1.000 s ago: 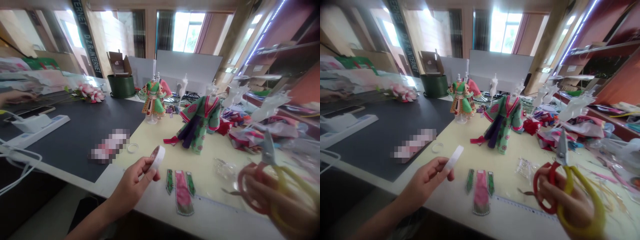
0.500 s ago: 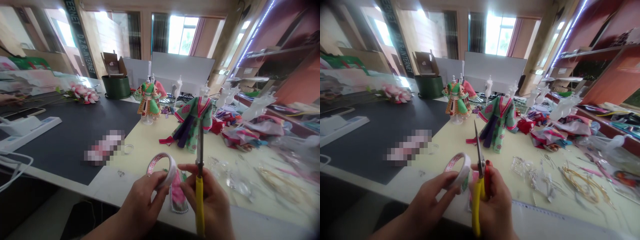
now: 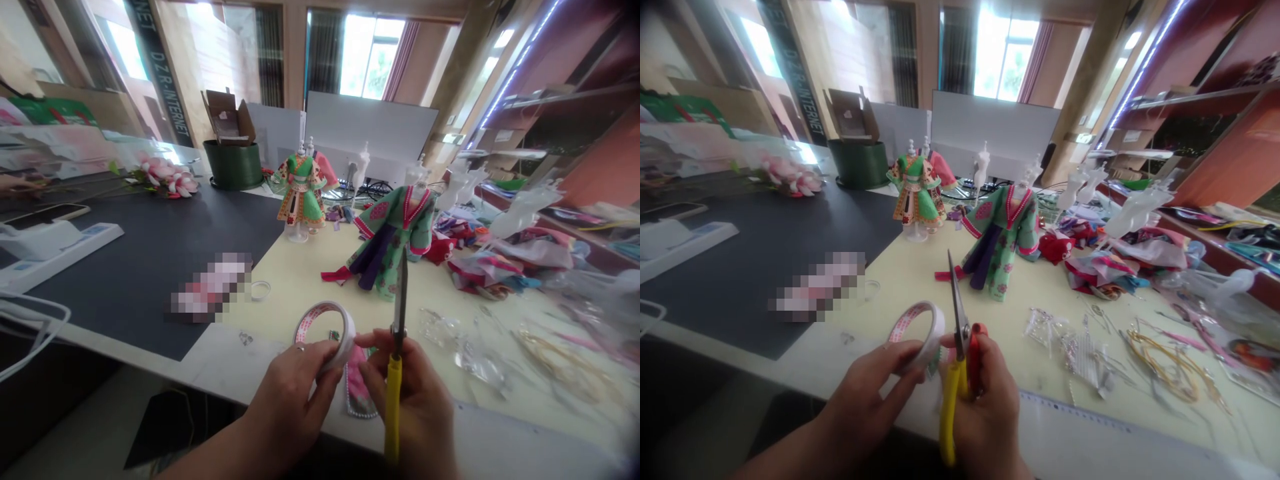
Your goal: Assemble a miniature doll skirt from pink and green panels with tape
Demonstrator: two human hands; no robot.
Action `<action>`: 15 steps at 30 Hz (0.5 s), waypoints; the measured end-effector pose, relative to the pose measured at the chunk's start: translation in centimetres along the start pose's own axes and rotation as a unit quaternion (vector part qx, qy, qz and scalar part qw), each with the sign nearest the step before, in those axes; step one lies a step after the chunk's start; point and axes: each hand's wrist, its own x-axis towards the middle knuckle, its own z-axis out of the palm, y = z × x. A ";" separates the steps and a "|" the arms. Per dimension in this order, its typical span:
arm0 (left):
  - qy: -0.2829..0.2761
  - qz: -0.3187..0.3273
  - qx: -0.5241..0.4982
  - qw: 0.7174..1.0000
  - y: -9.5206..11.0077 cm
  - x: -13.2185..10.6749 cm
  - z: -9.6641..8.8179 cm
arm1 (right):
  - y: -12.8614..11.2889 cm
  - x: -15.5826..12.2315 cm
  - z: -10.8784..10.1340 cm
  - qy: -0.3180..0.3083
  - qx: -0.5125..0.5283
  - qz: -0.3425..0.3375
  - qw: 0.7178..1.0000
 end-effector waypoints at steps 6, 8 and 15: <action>-0.009 0.007 0.008 1.000 -0.1 0.0 0.1 | 0.3 0.2 0.2 0.005 0.042 0.015 0.999; -0.011 0.010 0.013 1.000 -0.1 -0.1 0.2 | 0.5 0.2 0.3 0.000 0.051 0.019 0.998; -0.022 0.014 0.005 1.000 -0.1 -0.1 0.3 | 0.5 0.7 0.5 0.018 0.055 0.018 0.998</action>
